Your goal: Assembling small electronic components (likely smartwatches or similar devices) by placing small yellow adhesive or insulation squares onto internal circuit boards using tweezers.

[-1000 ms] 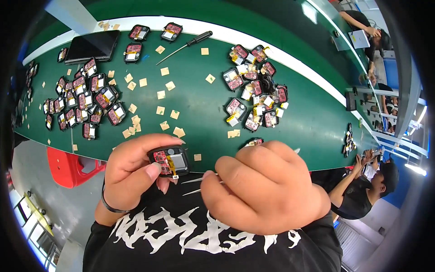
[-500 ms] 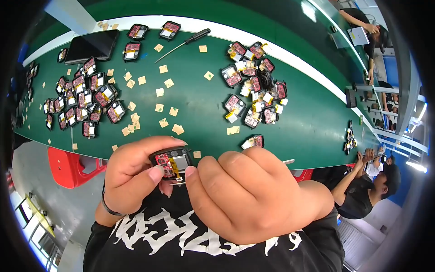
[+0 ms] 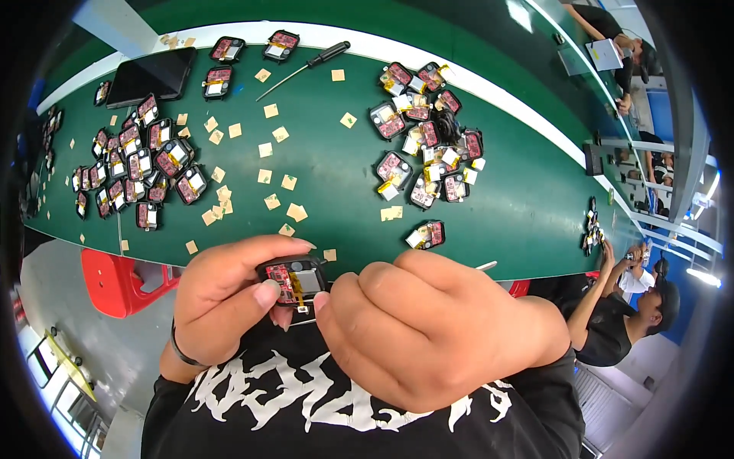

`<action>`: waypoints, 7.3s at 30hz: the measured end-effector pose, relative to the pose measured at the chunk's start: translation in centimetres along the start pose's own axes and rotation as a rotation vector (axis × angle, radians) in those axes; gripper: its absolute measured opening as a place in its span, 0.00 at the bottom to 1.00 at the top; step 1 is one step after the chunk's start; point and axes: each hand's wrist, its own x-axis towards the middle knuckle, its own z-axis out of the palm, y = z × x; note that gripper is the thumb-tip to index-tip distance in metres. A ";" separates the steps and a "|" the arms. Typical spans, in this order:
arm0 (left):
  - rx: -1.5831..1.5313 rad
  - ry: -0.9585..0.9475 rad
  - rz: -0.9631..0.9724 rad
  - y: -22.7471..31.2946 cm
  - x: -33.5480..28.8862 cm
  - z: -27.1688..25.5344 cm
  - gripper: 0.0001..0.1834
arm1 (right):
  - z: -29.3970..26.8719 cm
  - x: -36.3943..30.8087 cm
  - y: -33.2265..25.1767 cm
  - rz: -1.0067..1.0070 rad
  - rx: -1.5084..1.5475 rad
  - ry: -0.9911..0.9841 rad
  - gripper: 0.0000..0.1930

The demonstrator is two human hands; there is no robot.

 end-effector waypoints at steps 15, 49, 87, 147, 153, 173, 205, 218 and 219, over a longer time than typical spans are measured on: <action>-0.023 -0.004 0.055 -0.1 0.2 0.0 0.22 | 0.0 -0.1 -1.1 0.036 -0.196 0.035 0.16; 0.006 0.019 0.093 -1.0 -0.6 0.6 0.20 | 0.5 -0.6 -1.7 -0.022 -0.088 0.039 0.14; 0.092 0.120 -0.045 -1.4 -1.4 1.5 0.23 | 1.7 -0.9 -1.7 -0.003 -0.054 -0.042 0.13; 1.253 0.934 0.121 0.3 1.0 -11.5 0.15 | 7.6 -3.7 3.5 1.229 -0.029 -0.195 0.28; 1.572 1.179 0.321 1.2 2.2 -10.9 0.14 | 7.4 -4.0 3.8 1.195 0.011 -0.195 0.29; -0.146 0.132 0.062 -7.2 5.3 -0.1 0.25 | 6.3 -2.7 1.2 0.743 0.442 0.088 0.20; 0.159 0.347 0.222 -9.2 5.2 0.9 0.13 | 8.6 -4.0 0.6 1.490 1.786 0.192 0.08; 0.027 0.379 0.204 -8.6 4.8 0.9 0.11 | 9.6 -4.0 -0.9 1.399 1.245 0.205 0.10; 0.015 0.379 0.182 -8.5 4.8 0.9 0.11 | 9.7 -4.3 -1.0 1.315 1.096 0.169 0.10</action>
